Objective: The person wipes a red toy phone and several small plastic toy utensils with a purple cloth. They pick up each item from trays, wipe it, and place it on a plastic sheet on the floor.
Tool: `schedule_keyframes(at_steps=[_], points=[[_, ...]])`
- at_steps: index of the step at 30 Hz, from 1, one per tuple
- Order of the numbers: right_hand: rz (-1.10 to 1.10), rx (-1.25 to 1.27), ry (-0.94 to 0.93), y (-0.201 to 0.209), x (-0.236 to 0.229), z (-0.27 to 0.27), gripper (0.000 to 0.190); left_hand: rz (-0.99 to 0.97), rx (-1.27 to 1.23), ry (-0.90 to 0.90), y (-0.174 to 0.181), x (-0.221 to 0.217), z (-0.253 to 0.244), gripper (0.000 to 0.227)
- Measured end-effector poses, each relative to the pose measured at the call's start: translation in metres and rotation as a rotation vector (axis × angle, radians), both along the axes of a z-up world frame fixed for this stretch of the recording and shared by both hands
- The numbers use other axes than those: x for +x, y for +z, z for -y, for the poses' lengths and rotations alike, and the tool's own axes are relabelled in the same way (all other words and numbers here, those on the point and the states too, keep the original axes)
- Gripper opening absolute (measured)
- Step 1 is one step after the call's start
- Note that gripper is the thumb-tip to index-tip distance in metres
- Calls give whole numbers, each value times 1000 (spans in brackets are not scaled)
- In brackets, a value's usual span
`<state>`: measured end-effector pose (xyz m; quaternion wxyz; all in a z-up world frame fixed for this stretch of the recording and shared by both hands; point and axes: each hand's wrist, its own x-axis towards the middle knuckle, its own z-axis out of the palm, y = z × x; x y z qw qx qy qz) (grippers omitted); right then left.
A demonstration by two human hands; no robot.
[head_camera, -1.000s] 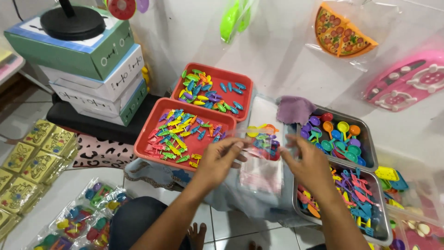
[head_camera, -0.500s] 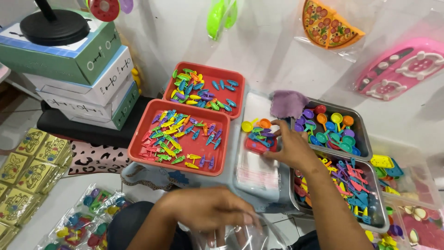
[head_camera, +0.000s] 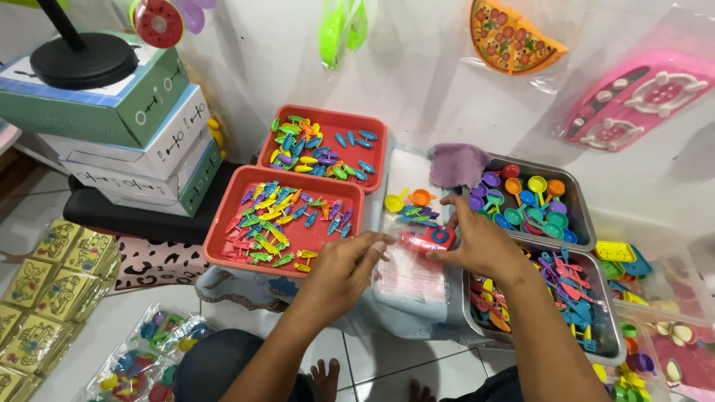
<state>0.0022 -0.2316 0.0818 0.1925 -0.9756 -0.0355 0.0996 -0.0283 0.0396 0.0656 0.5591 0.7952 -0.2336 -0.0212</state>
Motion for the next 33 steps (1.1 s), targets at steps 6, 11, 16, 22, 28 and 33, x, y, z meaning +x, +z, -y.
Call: schedule_keyframes(at_steps=[6, 11, 16, 22, 28, 33], points=[[-21, -62, -5, 11, -15, -2, 91, 65, -167, 284, -8, 2, 10, 33], [67, -67, 15, 24, -28, 1, 95, -143, -267, 359, -16, 8, 11, 34], [297, 109, 42, 51, -54, -3, 99, -320, -446, 322, -19, 7, 13, 34], [557, 238, 131, 44, -63, -31, 83, -611, -698, 15, -35, 13, 27, 44], [414, 350, 48, 38, -60, -38, 66, -432, -679, 14, -30, 4, 30, 33], [102, 853, -82, 24, -57, -24, 39, -437, -664, 11, -34, 7, 26, 31]])
